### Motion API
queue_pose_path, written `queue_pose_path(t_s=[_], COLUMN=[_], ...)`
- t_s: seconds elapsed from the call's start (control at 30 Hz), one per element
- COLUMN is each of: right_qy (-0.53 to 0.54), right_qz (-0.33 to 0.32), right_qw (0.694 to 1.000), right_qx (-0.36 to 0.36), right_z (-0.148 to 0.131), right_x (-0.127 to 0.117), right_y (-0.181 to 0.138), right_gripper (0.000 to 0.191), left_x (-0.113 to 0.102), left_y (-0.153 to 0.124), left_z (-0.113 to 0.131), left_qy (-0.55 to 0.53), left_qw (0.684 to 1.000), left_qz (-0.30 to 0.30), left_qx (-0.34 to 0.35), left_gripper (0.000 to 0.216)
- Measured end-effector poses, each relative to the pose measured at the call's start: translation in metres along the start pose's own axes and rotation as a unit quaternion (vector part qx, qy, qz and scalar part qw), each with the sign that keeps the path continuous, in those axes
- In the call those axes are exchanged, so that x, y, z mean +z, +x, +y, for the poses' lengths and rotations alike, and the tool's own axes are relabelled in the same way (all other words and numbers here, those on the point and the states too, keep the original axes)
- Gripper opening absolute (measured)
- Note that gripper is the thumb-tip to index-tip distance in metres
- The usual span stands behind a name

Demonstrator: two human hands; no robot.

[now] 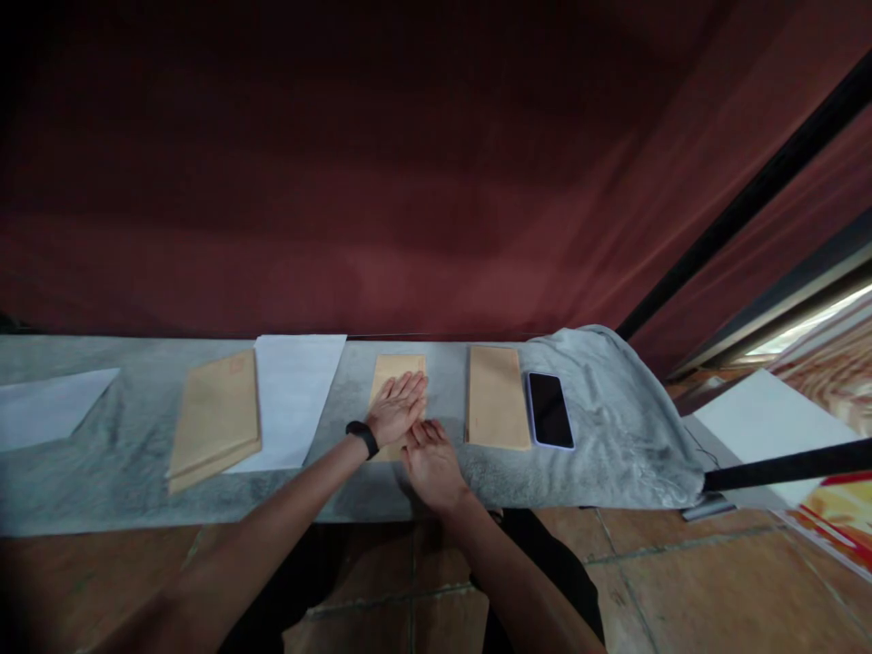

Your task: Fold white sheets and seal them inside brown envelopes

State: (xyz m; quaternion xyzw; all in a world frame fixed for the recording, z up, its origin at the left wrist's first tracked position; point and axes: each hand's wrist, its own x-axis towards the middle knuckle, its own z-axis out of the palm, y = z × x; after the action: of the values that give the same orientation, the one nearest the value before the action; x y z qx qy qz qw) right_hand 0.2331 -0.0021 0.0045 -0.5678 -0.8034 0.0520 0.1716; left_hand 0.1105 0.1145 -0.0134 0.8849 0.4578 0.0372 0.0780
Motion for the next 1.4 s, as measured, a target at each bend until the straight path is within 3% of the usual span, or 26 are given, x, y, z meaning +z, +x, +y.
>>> queue_pose_path(t_s=[0.27, 0.4, 0.63, 0.97, 1.2, 1.4], right_qy=[-0.016, 0.053, 0.163, 0.224, 0.219, 0.210], right_qz=[-0.052, -0.055, -0.028, -0.027, -0.039, -0.055], right_qw=[0.993, 0.993, 0.986, 0.973, 0.971, 0.974], right_qx=[-0.102, -0.090, -0.025, -0.054, -0.081, -0.062], right_z=[0.000, 0.005, 0.023, 0.027, 0.034, 0.033], right_x=[-0.001, -0.006, -0.001, 0.000, 0.001, -0.005], right_y=[-0.005, -0.002, 0.005, 0.008, 0.009, 0.010], right_gripper=[0.030, 0.027, 0.017, 0.016, 0.013, 0.018], left_x=[0.006, 0.004, 0.005, 0.004, 0.007, 0.004], left_y=[0.034, 0.033, 0.005, -0.042, -0.060, -0.075], left_z=[-0.007, -0.011, -0.012, 0.001, 0.006, 0.003], left_qy=[0.020, 0.022, 0.026, 0.037, 0.043, 0.035], left_qw=[1.000, 1.000, 0.998, 0.999, 0.999, 0.998], left_qz=[0.019, 0.018, 0.026, 0.003, 0.021, 0.040], left_qx=[-0.008, 0.013, 0.054, 0.032, 0.011, -0.019], left_gripper=[0.059, 0.060, 0.059, 0.058, 0.057, 0.057])
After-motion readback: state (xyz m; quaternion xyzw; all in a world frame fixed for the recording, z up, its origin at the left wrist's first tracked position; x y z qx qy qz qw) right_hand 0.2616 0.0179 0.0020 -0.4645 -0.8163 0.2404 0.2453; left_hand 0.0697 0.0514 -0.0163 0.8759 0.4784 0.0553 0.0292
